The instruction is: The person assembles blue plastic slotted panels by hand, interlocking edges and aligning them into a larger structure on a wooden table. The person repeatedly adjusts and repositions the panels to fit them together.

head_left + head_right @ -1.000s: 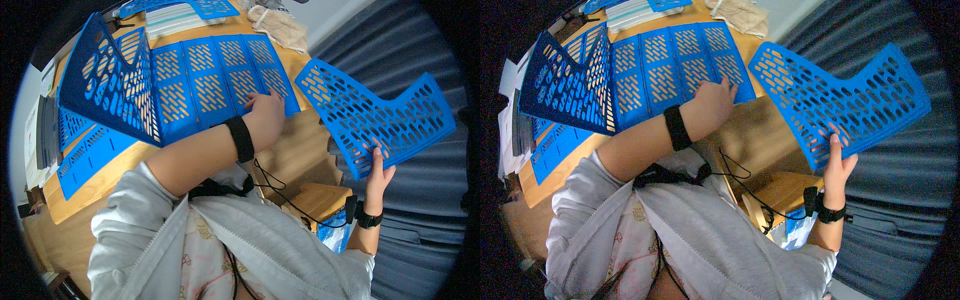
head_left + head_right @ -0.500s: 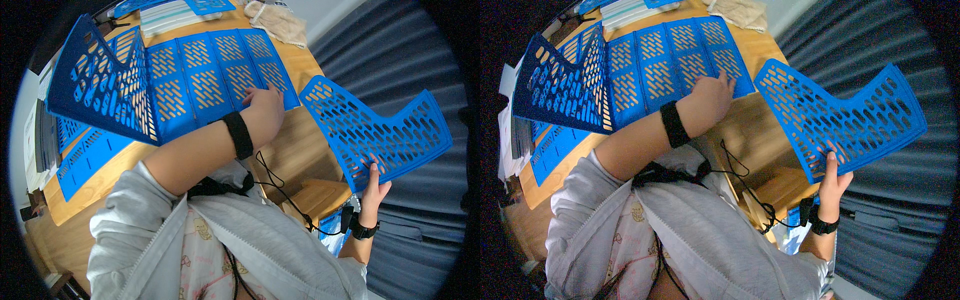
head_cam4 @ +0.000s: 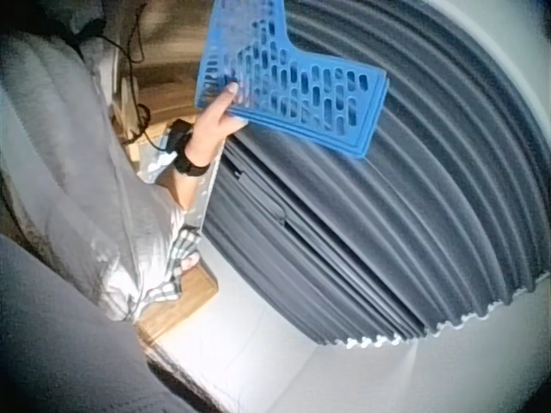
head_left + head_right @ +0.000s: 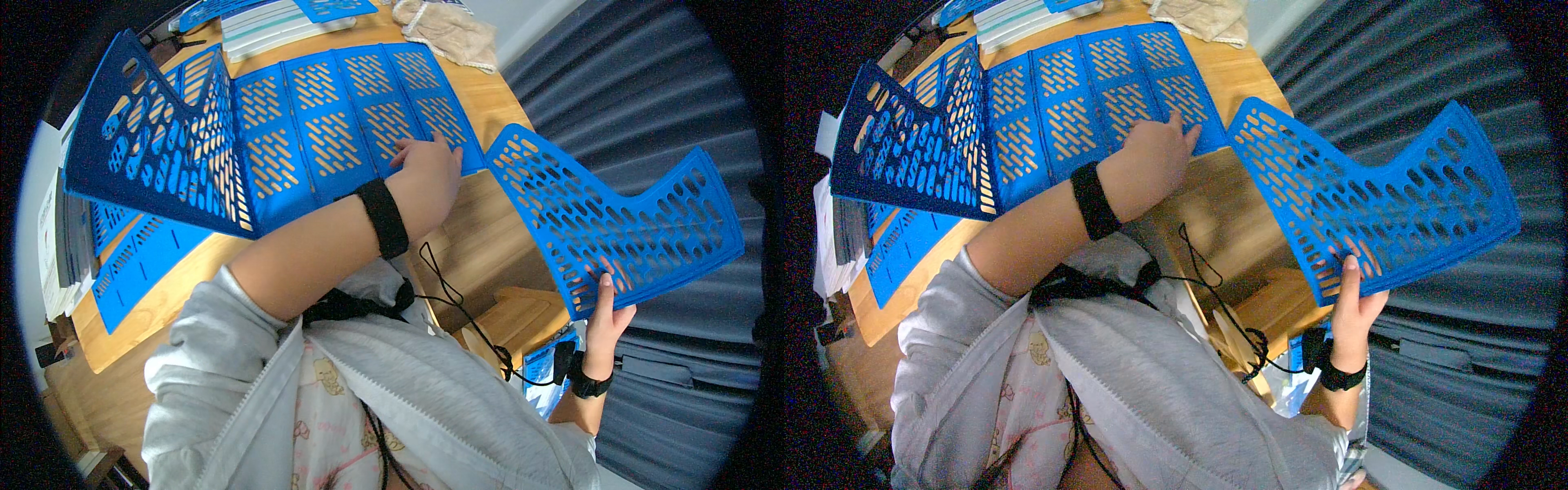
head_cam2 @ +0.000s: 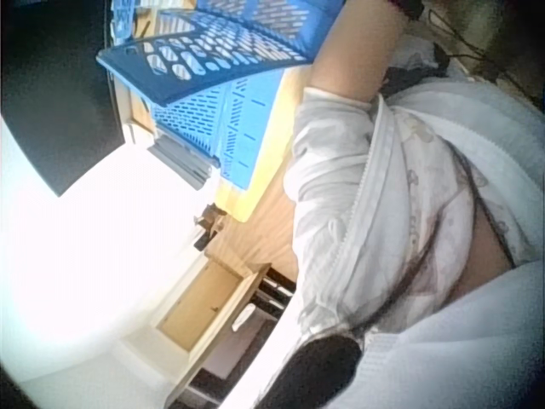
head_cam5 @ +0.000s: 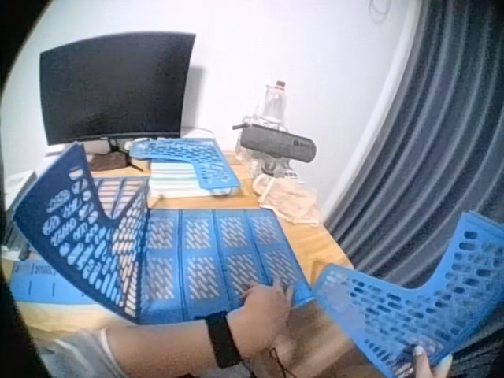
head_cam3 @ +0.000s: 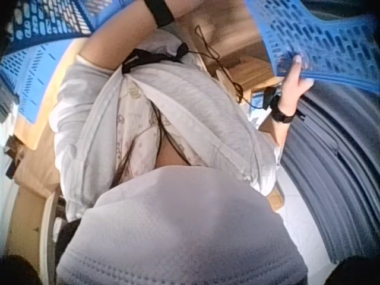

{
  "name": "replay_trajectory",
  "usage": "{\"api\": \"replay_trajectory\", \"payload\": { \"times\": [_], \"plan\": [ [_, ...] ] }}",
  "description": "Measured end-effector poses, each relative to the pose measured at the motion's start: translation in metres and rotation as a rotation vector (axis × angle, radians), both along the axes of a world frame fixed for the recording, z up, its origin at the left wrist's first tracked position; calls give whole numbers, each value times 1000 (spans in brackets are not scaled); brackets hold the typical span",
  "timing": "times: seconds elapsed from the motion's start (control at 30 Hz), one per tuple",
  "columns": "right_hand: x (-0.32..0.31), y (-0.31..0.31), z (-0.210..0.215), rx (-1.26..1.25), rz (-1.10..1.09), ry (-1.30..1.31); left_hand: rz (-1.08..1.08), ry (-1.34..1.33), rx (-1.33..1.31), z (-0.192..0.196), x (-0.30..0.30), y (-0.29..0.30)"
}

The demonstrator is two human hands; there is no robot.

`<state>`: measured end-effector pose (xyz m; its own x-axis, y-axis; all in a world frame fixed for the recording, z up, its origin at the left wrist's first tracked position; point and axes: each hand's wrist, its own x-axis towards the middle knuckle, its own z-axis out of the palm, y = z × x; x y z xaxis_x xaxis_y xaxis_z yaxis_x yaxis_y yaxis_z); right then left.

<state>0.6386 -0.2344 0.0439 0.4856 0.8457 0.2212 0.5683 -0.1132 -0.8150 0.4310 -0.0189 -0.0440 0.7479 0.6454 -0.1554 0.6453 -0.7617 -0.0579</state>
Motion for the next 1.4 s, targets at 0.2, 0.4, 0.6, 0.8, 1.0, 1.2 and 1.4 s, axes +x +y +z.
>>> {"api": "replay_trajectory", "payload": {
  "times": [0.2,0.4,0.6,0.8,1.0,1.2,1.4],
  "plan": [
    [-11,-1,-19,-29,23,12,-10,94,-149,2,6,6],
    [-8,-5,-31,-79,12,38,-4,57,-3,-10,7,4],
    [-2,-12,-43,-224,56,37,-1,87,17,-12,10,2],
    [2,-14,-56,-274,109,-106,-83,58,38,-3,1,2],
    [0,-10,-54,-301,134,-49,-106,-33,154,2,-8,6],
    [-5,4,-53,-323,140,-21,-9,-76,-125,4,-9,10],
    [-1,13,-62,-269,159,-104,-17,-93,-117,2,-9,9]
  ]
}}
